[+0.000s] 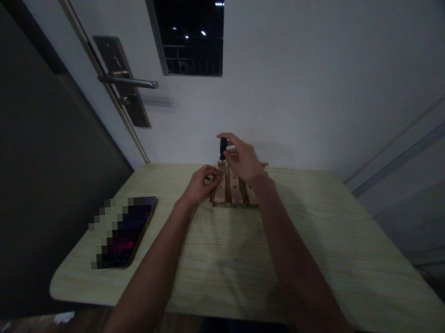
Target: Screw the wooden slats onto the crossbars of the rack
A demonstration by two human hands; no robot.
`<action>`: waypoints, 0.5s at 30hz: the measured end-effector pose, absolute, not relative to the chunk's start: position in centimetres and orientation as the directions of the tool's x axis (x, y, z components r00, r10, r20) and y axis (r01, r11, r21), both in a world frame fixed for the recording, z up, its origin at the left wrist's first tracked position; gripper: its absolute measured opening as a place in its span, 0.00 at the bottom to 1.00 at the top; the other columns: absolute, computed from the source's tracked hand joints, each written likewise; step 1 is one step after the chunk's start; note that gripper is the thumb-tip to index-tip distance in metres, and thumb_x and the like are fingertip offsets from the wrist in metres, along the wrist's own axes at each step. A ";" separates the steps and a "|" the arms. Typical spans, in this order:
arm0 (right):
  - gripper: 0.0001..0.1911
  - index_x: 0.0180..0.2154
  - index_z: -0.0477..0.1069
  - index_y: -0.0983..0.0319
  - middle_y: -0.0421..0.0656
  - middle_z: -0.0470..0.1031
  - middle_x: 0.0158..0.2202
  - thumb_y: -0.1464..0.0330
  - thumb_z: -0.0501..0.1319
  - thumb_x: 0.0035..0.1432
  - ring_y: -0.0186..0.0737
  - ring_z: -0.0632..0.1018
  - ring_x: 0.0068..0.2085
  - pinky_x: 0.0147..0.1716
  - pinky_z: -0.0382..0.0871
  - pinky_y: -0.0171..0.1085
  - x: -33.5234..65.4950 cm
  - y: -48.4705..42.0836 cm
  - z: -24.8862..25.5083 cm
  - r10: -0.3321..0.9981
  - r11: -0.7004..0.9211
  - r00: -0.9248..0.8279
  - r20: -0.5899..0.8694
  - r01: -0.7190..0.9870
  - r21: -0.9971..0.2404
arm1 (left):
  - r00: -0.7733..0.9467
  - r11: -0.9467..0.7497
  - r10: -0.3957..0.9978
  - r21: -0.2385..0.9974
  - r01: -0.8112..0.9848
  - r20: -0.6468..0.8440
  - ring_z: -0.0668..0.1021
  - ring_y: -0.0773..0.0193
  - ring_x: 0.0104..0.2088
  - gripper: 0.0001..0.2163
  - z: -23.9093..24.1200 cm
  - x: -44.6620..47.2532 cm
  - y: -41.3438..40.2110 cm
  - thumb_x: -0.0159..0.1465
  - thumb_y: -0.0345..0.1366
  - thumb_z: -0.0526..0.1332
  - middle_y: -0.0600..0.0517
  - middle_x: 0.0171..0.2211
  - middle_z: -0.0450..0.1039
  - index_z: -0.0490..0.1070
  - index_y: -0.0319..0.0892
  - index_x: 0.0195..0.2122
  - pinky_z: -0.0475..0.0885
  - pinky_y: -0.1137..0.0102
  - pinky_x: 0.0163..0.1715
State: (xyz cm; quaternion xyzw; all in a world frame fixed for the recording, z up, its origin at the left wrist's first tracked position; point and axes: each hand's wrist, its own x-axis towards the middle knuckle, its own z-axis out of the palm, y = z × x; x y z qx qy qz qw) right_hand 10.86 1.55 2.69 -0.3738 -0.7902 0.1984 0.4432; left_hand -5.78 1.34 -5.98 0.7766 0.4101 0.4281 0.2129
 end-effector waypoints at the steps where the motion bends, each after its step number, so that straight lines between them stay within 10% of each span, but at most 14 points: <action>1: 0.22 0.51 0.62 0.58 0.44 0.71 0.45 0.76 0.49 0.54 0.34 0.76 0.37 0.37 0.74 0.36 10.8 1.6 2.6 0.762 0.648 -0.328 0.559 0.413 -0.640 | 0.299 -0.576 0.817 0.680 0.454 0.492 0.75 0.63 0.41 0.07 -6.0 -5.8 1.4 0.61 0.37 0.59 0.47 0.41 0.71 0.73 0.41 0.37 0.71 0.70 0.37; 15: 0.25 0.54 0.62 0.57 0.46 0.69 0.51 0.76 0.51 0.54 0.38 0.74 0.42 0.39 0.75 0.39 10.6 2.1 2.0 0.722 0.691 -0.338 0.603 0.390 -0.608 | 0.301 -0.584 0.811 0.657 0.477 0.502 0.75 0.62 0.42 0.08 -6.1 -5.8 1.5 0.61 0.38 0.59 0.47 0.41 0.71 0.73 0.41 0.37 0.71 0.69 0.39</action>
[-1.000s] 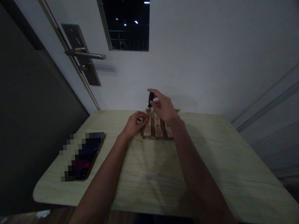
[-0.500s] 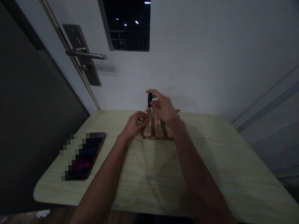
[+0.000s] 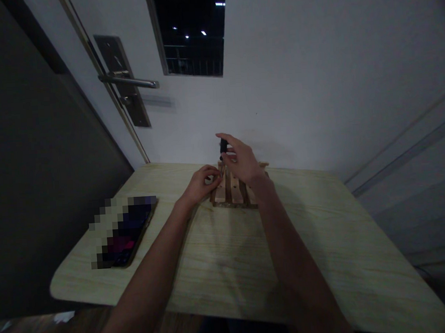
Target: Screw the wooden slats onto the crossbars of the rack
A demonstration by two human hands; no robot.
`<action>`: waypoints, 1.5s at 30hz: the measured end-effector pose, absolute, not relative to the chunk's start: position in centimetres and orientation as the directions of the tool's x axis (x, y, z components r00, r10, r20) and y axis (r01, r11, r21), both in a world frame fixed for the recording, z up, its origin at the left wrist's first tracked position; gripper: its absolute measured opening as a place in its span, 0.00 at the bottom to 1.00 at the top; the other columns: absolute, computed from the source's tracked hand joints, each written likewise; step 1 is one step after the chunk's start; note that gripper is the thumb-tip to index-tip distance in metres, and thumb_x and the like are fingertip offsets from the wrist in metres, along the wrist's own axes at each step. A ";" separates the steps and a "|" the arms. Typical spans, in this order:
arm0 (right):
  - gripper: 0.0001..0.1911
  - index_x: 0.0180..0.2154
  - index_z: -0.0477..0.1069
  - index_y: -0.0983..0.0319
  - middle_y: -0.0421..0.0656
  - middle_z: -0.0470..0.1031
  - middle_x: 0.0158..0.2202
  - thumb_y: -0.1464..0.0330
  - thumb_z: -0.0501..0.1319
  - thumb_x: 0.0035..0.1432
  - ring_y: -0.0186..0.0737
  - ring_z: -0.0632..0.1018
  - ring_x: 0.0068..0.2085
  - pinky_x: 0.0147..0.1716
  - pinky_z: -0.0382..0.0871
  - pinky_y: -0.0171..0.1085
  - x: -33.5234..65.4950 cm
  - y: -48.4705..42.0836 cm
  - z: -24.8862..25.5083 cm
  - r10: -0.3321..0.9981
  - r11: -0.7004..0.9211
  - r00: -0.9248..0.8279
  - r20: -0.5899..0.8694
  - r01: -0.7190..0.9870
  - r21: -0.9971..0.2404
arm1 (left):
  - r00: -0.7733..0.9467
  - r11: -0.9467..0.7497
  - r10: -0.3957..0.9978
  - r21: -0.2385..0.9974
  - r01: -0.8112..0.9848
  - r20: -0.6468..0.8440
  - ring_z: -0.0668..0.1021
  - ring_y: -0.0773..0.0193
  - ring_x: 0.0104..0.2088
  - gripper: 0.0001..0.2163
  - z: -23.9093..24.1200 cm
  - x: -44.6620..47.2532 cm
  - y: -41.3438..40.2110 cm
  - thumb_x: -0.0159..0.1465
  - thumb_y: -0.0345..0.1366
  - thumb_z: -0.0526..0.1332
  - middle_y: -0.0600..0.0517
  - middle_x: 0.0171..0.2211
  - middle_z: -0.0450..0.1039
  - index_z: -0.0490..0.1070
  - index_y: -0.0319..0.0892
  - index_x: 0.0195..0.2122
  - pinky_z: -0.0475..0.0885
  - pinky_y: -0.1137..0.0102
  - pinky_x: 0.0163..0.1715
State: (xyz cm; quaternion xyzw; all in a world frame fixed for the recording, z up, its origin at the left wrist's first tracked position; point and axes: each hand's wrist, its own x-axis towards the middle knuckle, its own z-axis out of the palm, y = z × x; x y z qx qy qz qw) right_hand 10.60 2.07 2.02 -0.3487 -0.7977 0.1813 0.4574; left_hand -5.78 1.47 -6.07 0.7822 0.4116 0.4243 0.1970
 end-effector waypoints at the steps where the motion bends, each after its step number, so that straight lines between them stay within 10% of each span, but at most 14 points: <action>1: 0.26 0.54 0.62 0.57 0.46 0.69 0.51 0.77 0.50 0.53 0.37 0.75 0.41 0.38 0.75 0.39 10.6 2.0 2.1 0.728 0.685 -0.348 0.590 0.383 -0.620 | 0.301 -0.583 0.811 0.657 0.477 0.501 0.75 0.62 0.42 0.08 -6.1 -5.8 1.5 0.61 0.37 0.59 0.47 0.41 0.71 0.73 0.41 0.37 0.71 0.69 0.39; 11: 0.18 0.47 0.65 0.58 0.41 0.71 0.37 0.76 0.55 0.53 0.35 0.73 0.32 0.32 0.72 0.36 10.7 1.9 2.3 0.733 0.672 -0.312 0.604 0.469 -0.573 | 0.308 -0.584 0.811 0.657 0.477 0.498 0.75 0.62 0.41 0.08 -5.9 -5.8 1.4 0.61 0.37 0.59 0.47 0.42 0.71 0.74 0.41 0.37 0.72 0.69 0.38; 22: 0.26 0.53 0.63 0.58 0.46 0.69 0.50 0.78 0.50 0.53 0.39 0.74 0.41 0.37 0.76 0.39 10.6 1.9 2.4 0.718 0.692 -0.362 0.595 0.463 -0.554 | 0.309 -0.590 0.807 0.652 0.477 0.504 0.75 0.62 0.42 0.08 -5.9 -5.8 1.4 0.61 0.38 0.60 0.47 0.41 0.71 0.74 0.41 0.37 0.72 0.69 0.38; 45: 0.22 0.49 0.61 0.56 0.44 0.71 0.43 0.77 0.52 0.53 0.37 0.75 0.39 0.34 0.71 0.35 10.7 1.9 2.3 0.749 0.662 -0.342 0.568 0.439 -0.608 | 0.306 -0.573 0.820 0.676 0.465 0.484 0.74 0.63 0.41 0.07 -5.8 -5.7 1.2 0.61 0.36 0.59 0.48 0.41 0.71 0.73 0.41 0.37 0.71 0.70 0.38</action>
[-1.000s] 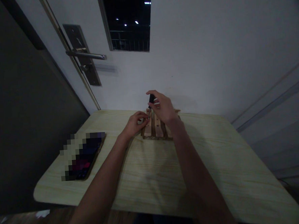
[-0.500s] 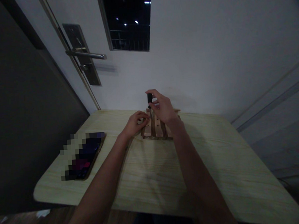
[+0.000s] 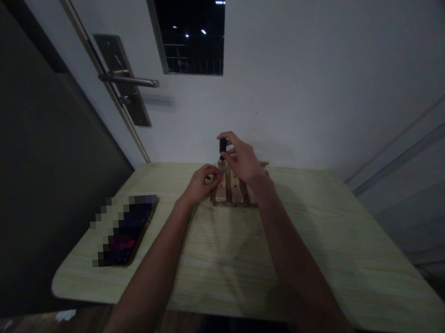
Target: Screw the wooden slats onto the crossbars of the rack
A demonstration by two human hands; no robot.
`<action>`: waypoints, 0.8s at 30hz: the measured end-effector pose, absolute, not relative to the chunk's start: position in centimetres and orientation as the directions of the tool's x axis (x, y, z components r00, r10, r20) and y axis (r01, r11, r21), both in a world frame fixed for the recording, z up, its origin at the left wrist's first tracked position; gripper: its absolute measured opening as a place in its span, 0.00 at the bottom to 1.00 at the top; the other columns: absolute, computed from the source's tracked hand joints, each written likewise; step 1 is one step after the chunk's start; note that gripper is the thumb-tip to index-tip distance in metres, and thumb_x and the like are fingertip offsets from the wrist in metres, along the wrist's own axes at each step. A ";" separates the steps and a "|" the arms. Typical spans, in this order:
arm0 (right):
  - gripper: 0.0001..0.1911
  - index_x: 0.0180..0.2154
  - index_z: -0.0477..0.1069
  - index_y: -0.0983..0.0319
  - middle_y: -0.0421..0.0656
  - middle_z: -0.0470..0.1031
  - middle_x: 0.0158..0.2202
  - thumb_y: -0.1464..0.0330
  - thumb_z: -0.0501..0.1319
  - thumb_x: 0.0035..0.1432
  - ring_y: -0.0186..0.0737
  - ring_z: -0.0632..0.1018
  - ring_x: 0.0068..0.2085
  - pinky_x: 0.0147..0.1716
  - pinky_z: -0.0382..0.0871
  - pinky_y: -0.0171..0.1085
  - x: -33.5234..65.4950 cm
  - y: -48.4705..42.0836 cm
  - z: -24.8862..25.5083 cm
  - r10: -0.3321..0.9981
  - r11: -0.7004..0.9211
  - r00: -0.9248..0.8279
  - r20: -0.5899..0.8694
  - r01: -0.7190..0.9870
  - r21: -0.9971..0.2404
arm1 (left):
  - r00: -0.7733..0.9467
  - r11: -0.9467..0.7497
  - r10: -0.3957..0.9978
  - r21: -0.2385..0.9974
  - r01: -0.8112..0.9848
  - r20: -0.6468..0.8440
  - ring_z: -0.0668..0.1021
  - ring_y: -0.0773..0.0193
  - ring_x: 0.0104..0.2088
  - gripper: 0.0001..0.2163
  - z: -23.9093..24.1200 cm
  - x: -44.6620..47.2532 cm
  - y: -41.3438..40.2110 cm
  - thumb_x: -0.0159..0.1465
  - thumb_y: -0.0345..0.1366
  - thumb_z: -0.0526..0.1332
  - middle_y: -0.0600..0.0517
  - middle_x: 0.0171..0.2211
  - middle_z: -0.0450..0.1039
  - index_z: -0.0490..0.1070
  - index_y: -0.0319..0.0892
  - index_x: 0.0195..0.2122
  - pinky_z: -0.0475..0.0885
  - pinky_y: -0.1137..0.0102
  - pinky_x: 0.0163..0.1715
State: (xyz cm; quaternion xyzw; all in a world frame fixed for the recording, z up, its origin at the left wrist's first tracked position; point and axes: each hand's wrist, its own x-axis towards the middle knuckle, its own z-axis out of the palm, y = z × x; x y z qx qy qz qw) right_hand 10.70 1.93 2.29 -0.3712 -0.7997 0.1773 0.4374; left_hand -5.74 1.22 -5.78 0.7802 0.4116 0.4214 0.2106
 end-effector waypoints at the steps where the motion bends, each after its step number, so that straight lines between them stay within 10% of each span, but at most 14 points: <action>1: 0.22 0.49 0.61 0.56 0.44 0.71 0.43 0.77 0.52 0.53 0.37 0.75 0.39 0.34 0.71 0.35 10.7 1.9 2.3 0.748 0.662 -0.340 0.570 0.443 -0.605 | 0.309 -0.575 0.818 0.675 0.463 0.484 0.74 0.63 0.41 0.07 -5.8 -5.7 1.2 0.61 0.36 0.59 0.48 0.40 0.71 0.73 0.41 0.37 0.71 0.70 0.37; 24: 0.22 0.51 0.58 0.56 0.44 0.72 0.40 0.76 0.52 0.54 0.38 0.75 0.35 0.34 0.70 0.37 10.6 2.0 2.2 0.762 0.641 -0.330 0.558 0.507 -0.576 | 0.308 -0.575 0.818 0.669 0.472 0.486 0.75 0.63 0.40 0.08 -5.7 -5.7 1.3 0.61 0.37 0.59 0.47 0.41 0.72 0.74 0.41 0.37 0.71 0.70 0.36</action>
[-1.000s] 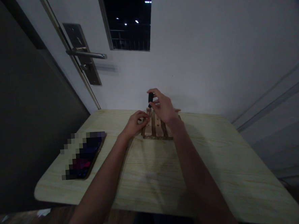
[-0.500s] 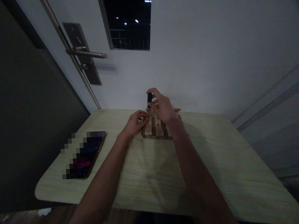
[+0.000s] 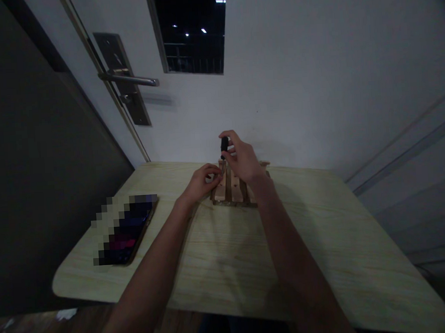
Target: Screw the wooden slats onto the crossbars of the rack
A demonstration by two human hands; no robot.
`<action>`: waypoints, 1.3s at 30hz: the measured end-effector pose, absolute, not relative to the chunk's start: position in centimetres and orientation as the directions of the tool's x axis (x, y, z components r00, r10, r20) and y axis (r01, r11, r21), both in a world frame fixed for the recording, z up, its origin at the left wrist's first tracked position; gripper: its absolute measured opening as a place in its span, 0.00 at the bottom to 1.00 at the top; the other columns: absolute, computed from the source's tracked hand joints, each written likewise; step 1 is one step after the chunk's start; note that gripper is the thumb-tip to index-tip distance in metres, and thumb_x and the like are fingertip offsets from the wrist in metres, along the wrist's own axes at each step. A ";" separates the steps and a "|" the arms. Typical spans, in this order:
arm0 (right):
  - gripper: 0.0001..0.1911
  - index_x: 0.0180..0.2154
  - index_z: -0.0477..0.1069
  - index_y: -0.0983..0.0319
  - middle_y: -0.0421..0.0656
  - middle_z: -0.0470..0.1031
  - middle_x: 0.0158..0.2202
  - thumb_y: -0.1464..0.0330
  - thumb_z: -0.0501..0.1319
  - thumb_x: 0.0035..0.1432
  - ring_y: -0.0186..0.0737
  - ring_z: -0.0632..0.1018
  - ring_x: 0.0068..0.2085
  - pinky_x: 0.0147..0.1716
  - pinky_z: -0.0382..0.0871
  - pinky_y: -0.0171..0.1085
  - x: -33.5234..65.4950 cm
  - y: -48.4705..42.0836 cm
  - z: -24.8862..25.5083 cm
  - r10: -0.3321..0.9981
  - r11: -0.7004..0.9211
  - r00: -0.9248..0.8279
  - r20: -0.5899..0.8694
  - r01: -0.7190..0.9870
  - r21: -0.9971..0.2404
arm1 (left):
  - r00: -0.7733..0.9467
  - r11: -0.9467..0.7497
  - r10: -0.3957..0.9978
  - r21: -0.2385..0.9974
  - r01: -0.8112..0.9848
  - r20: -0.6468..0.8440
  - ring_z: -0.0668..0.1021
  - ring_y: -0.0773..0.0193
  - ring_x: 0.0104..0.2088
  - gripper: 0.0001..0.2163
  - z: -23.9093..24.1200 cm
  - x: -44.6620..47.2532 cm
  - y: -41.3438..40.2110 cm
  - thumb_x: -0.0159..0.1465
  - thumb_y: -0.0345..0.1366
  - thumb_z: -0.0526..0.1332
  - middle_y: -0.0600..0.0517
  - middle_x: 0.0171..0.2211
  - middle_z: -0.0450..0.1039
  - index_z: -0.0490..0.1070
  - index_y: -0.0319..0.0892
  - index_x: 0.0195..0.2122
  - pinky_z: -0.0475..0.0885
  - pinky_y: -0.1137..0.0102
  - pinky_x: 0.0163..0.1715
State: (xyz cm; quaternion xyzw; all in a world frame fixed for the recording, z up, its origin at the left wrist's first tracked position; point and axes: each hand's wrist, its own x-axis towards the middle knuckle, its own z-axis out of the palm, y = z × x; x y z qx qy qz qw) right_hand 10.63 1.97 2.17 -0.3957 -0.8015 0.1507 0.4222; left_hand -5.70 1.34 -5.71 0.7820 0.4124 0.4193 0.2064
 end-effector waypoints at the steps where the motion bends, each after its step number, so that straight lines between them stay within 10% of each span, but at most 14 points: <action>1: 0.22 0.51 0.58 0.56 0.44 0.72 0.40 0.75 0.51 0.54 0.38 0.75 0.35 0.33 0.70 0.37 10.6 2.0 2.1 0.764 0.639 -0.325 0.558 0.508 -0.578 | 0.310 -0.573 0.820 0.672 0.470 0.482 0.75 0.63 0.40 0.08 -5.7 -5.7 1.3 0.61 0.37 0.59 0.47 0.41 0.72 0.74 0.41 0.37 0.71 0.70 0.36; 39: 0.21 0.51 0.61 0.59 0.45 0.71 0.42 0.76 0.53 0.54 0.37 0.75 0.35 0.35 0.72 0.38 10.9 2.1 2.0 0.736 0.671 -0.321 0.596 0.464 -0.579 | 0.303 -0.567 0.824 0.676 0.471 0.479 0.75 0.61 0.42 0.08 -5.8 -5.7 1.4 0.60 0.37 0.60 0.47 0.42 0.72 0.75 0.41 0.37 0.72 0.68 0.40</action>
